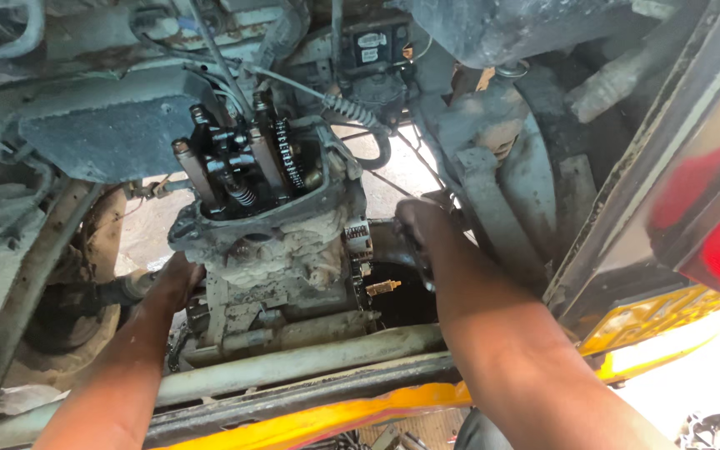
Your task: The person works under the rear of a yellow auto-rickshaw, using a wrench to tighten bolts on the exposed engine block. The person repeatedly reaches for tools and fasteners from a container on the ground and applies them to the engine assembly.
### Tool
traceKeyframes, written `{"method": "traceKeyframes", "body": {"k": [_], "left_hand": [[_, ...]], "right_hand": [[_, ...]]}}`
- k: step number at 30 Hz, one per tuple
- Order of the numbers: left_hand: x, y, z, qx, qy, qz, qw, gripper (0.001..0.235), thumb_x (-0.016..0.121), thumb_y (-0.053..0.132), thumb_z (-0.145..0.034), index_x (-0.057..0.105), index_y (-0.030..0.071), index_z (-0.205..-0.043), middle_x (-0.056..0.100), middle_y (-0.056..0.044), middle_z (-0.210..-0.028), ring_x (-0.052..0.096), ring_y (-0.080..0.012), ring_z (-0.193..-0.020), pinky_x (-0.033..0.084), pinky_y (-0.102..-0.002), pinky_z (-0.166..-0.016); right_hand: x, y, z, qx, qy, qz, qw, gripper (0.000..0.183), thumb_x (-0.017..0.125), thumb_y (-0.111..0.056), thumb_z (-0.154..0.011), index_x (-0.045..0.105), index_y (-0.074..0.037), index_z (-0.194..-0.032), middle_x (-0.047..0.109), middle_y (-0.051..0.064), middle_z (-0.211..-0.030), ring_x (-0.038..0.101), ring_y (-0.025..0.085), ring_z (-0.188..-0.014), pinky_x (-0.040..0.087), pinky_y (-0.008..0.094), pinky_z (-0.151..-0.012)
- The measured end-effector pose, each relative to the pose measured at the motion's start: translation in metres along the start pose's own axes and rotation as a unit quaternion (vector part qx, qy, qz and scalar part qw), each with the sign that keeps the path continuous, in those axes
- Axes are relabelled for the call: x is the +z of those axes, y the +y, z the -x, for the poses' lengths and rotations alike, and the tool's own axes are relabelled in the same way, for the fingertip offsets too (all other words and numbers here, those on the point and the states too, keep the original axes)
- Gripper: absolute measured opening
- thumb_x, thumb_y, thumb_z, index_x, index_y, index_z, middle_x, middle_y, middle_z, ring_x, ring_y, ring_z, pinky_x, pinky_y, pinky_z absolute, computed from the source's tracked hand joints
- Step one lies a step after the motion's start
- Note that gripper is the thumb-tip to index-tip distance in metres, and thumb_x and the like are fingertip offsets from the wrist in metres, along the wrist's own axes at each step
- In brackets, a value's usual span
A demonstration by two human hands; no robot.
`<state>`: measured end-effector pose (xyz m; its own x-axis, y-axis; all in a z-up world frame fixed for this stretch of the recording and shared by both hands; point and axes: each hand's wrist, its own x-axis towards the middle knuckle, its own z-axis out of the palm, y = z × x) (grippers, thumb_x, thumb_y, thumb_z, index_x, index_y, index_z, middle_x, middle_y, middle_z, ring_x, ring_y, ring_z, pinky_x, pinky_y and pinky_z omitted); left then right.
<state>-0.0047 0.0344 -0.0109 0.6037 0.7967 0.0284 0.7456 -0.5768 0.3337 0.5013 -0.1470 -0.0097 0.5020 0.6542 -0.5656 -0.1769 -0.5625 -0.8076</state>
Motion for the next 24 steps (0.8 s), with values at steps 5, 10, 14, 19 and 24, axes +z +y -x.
{"method": "traceKeyframes", "body": {"k": [5, 10, 14, 19, 24], "left_hand": [[0.004, -0.009, -0.005, 0.119, 0.005, -0.175, 0.977, 0.021, 0.053, 0.015, -0.090, 0.068, 0.001, -0.094, 0.067, -0.027, -0.107, 0.064, -0.0435, -0.105, 0.053, -0.046, -0.092], [0.017, 0.003, -0.001, -0.168, -0.021, 0.214, 0.962, 0.025, 0.050, 0.017, -0.097, 0.063, -0.003, -0.104, 0.066, -0.031, -0.097, 0.064, -0.0514, -0.093, 0.053, -0.058, -0.075], [0.013, -0.024, -0.014, 0.077, 0.062, 0.021, 0.995, 0.022, 0.058, 0.017, -0.090, 0.067, 0.000, -0.100, 0.068, -0.028, -0.091, 0.065, -0.0490, -0.087, 0.054, -0.051, -0.069], [0.057, -0.055, -0.054, -0.197, -0.081, 0.125, 0.969, 0.015, 0.064, 0.014, -0.089, 0.063, -0.001, -0.089, 0.060, -0.026, -0.079, 0.058, -0.0347, -0.064, 0.046, -0.051, -0.057], [0.061, -0.077, -0.047, -0.088, -0.076, 0.051, 0.992, 0.013, 0.064, 0.012, -0.087, 0.063, 0.000, -0.090, 0.060, -0.024, -0.079, 0.059, -0.0347, -0.067, 0.046, -0.051, -0.062]], "right_hand": [[0.000, -0.018, 0.016, -0.008, 0.010, -0.006, 1.000, 0.028, 0.054, -0.033, -0.097, 0.068, -0.011, -0.106, 0.059, 0.008, -0.082, 0.051, 0.022, -0.070, 0.040, 0.040, -0.065], [0.006, -0.018, 0.025, -0.009, 0.035, 0.011, 0.999, 0.028, 0.054, -0.034, -0.097, 0.068, -0.011, -0.107, 0.059, 0.008, -0.082, 0.052, 0.022, -0.071, 0.040, 0.040, -0.066], [0.031, -0.026, 0.022, -0.026, 0.063, 0.014, 0.998, 0.029, 0.054, -0.034, -0.097, 0.068, -0.011, -0.107, 0.059, 0.008, -0.083, 0.052, 0.022, -0.071, 0.041, 0.040, -0.066], [0.036, -0.003, 0.015, -0.029, 0.075, 0.014, 0.997, 0.029, 0.054, -0.034, -0.097, 0.068, -0.011, -0.107, 0.060, 0.008, -0.084, 0.052, 0.022, -0.072, 0.041, 0.040, -0.066], [0.045, 0.019, 0.008, -0.074, 0.063, -0.069, 0.993, 0.029, 0.054, -0.034, -0.097, 0.068, -0.010, -0.108, 0.060, 0.008, -0.084, 0.053, 0.022, -0.072, 0.041, 0.040, -0.067]]}}
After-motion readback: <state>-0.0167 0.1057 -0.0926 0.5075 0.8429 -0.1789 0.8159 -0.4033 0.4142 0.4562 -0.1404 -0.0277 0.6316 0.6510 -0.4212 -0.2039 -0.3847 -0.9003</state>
